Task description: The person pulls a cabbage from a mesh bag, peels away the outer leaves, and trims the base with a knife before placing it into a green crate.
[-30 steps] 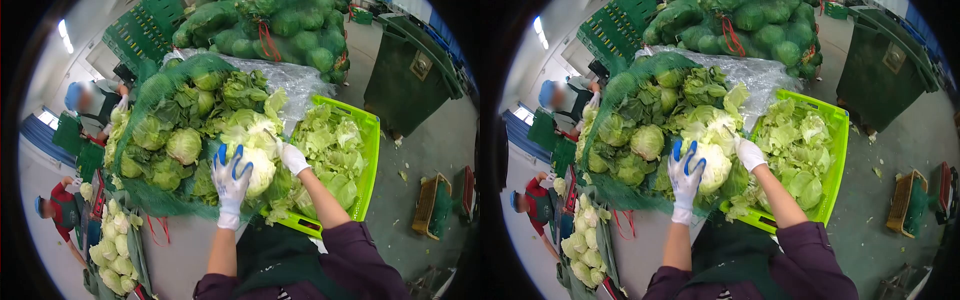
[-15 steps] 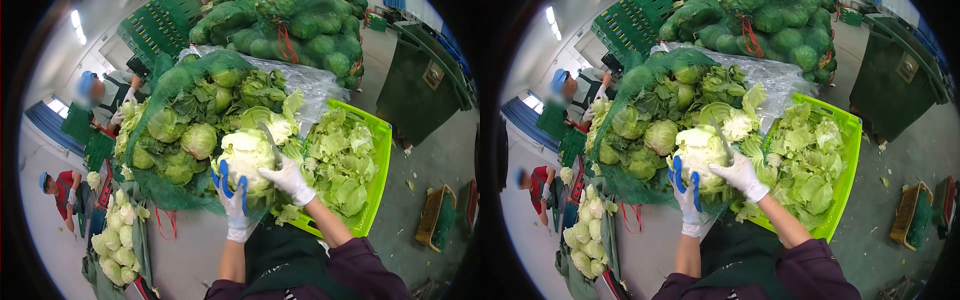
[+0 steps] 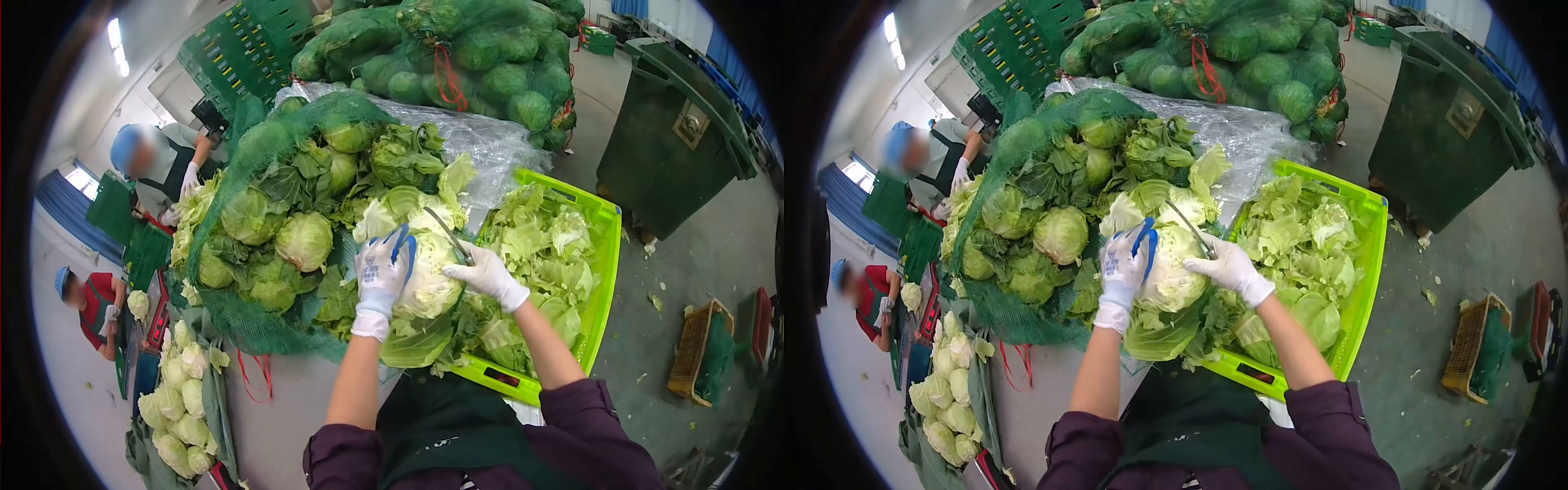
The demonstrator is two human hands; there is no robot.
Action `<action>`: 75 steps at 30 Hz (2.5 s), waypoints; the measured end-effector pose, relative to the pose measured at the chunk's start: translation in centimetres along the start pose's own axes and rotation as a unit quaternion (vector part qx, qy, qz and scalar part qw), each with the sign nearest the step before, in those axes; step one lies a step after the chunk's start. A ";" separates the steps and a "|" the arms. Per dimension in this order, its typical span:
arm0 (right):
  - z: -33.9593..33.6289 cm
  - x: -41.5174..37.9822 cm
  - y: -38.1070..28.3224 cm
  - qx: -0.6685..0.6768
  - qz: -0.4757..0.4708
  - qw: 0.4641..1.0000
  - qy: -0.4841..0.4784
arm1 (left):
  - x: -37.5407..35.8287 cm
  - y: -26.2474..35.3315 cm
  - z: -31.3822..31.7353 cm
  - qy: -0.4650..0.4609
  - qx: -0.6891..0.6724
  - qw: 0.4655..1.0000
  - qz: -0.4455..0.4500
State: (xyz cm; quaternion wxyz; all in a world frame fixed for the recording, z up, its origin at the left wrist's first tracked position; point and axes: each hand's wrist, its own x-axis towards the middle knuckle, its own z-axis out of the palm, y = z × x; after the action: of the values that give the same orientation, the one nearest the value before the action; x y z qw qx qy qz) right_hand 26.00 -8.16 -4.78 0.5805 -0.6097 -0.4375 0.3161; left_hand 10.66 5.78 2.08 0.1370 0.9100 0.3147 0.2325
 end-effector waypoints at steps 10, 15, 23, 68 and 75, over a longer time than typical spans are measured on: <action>2.8 -1.0 -2.6 -0.401 0.017 0.892 0.207 | -2.1 3.0 2.4 0.092 0.143 0.983 -0.076; -3.8 2.8 4.4 -0.368 0.145 0.912 0.111 | -2.8 2.1 2.7 0.132 0.094 0.985 -0.059; 4.2 -5.7 -3.2 -0.372 0.024 0.903 0.216 | -1.9 1.4 1.8 0.066 0.071 0.982 -0.163; 0.0 1.2 -4.0 -0.281 0.087 0.895 0.335 | -3.3 0.8 0.8 0.037 -0.137 0.987 0.071; 2.4 1.9 -4.8 -0.350 -0.007 0.934 0.073 | -3.1 1.8 1.1 0.047 -0.093 0.992 0.077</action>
State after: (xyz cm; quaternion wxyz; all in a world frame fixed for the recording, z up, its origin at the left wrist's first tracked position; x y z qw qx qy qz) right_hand 23.82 -5.68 -0.16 0.3631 -0.7922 -0.4814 0.0935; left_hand 10.01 2.26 0.78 0.1880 0.9029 0.2270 0.3130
